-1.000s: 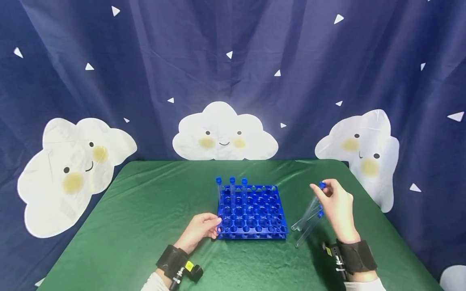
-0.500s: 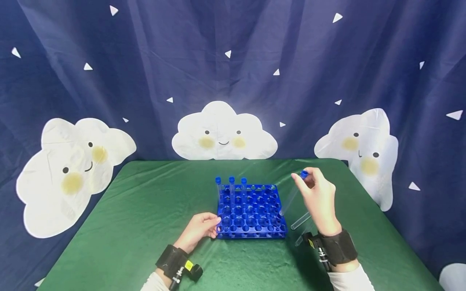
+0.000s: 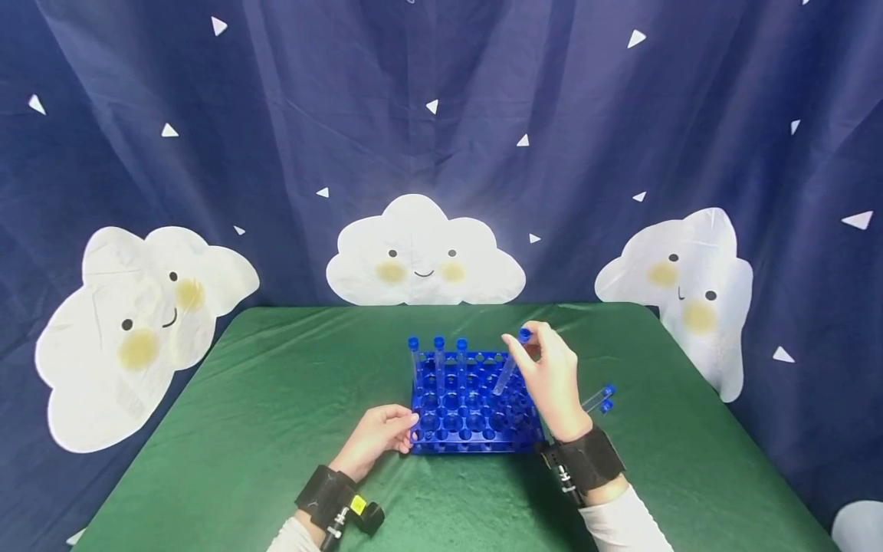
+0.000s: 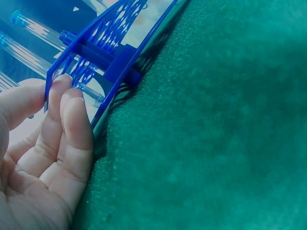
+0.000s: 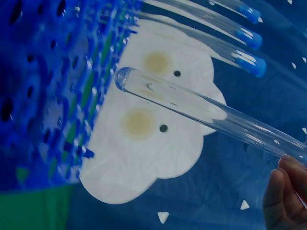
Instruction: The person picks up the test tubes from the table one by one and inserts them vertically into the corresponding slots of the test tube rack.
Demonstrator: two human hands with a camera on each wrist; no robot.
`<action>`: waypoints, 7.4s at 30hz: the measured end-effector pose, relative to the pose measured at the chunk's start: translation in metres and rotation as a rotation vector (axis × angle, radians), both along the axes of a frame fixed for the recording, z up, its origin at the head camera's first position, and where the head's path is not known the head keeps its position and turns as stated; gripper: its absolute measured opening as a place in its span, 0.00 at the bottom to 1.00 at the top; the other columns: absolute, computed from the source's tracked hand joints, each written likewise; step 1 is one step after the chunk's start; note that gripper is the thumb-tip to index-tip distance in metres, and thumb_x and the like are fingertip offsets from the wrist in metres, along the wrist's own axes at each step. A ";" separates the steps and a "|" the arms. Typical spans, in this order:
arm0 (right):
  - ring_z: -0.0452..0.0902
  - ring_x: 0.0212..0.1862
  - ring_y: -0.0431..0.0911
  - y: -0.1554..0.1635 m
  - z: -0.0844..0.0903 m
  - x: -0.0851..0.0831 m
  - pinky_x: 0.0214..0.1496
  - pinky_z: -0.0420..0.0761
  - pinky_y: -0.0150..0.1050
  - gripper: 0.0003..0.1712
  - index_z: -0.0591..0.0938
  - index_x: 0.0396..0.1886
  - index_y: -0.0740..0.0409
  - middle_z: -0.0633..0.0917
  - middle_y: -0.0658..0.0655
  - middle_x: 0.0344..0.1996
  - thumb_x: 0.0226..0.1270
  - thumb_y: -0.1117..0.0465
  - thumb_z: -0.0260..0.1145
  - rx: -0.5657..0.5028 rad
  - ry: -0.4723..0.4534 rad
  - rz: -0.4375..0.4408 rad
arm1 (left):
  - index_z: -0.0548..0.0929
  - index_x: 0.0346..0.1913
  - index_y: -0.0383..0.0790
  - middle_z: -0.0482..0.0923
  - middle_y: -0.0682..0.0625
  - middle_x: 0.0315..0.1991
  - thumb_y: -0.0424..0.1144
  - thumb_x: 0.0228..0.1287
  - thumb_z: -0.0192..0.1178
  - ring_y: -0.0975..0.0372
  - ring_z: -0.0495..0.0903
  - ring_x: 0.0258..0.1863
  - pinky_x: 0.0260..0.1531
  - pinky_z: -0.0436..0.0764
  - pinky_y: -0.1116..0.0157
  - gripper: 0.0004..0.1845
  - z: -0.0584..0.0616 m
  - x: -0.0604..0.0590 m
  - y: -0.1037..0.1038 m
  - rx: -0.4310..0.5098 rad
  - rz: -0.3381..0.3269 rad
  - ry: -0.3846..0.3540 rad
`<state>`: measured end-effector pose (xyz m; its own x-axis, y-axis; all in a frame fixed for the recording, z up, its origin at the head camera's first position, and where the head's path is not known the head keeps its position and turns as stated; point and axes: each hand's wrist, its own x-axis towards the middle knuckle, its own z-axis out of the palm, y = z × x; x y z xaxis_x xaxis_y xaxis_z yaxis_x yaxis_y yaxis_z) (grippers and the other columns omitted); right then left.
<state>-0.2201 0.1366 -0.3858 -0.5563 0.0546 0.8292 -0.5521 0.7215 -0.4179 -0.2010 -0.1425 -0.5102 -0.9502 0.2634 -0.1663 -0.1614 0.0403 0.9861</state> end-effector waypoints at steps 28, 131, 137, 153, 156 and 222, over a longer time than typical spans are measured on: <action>0.75 0.27 0.46 -0.023 -0.030 -0.012 0.29 0.78 0.43 0.14 0.79 0.39 0.59 0.79 0.55 0.22 0.58 0.60 0.73 0.083 -0.114 0.056 | 0.79 0.44 0.28 0.79 0.54 0.24 0.39 0.66 0.62 0.66 0.78 0.20 0.24 0.83 0.70 0.15 0.000 0.000 0.001 0.005 0.005 0.011; 0.73 0.23 0.51 0.162 -0.073 -0.018 0.25 0.72 0.42 0.29 0.72 0.17 0.60 0.72 0.55 0.16 0.66 0.41 0.59 0.053 -1.221 -0.278 | 0.79 0.44 0.28 0.80 0.52 0.24 0.43 0.64 0.64 0.64 0.79 0.21 0.25 0.83 0.68 0.18 -0.001 -0.002 -0.001 0.004 0.004 -0.001; 0.76 0.35 0.59 0.160 -0.073 -0.021 0.32 0.75 0.49 0.33 0.78 0.36 0.71 0.79 0.67 0.31 0.66 0.40 0.58 0.063 -1.220 -0.328 | 0.79 0.44 0.28 0.80 0.52 0.24 0.43 0.63 0.64 0.64 0.79 0.21 0.25 0.83 0.68 0.18 -0.001 -0.002 0.000 0.007 0.008 -0.002; 0.75 0.38 0.61 0.165 -0.080 -0.025 0.36 0.76 0.51 0.31 0.76 0.45 0.73 0.79 0.73 0.40 0.66 0.45 0.55 0.019 -1.238 -0.300 | 0.79 0.44 0.28 0.80 0.53 0.23 0.43 0.63 0.64 0.65 0.78 0.21 0.25 0.83 0.68 0.18 0.000 -0.001 -0.001 0.010 0.009 -0.009; 0.74 0.38 0.60 0.166 -0.080 -0.024 0.36 0.76 0.51 0.31 0.76 0.43 0.73 0.78 0.71 0.38 0.65 0.44 0.55 0.002 -1.239 -0.294 | 0.79 0.43 0.29 0.80 0.53 0.23 0.43 0.64 0.64 0.65 0.78 0.21 0.25 0.83 0.69 0.17 0.001 0.000 0.000 0.017 0.009 -0.011; 0.82 0.25 0.32 0.057 0.041 0.018 0.31 0.85 0.29 0.07 0.77 0.35 0.72 0.86 0.55 0.25 0.64 0.69 0.64 -0.447 -0.370 0.097 | 0.79 0.43 0.29 0.79 0.52 0.24 0.43 0.63 0.64 0.64 0.78 0.22 0.25 0.83 0.68 0.17 -0.002 -0.002 0.000 0.012 0.014 0.000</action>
<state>-0.2022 0.1939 -0.3450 -0.8244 0.2883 0.4870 -0.3661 0.3847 -0.8474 -0.2028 -0.1425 -0.5122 -0.9538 0.2522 -0.1631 -0.1618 0.0260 0.9865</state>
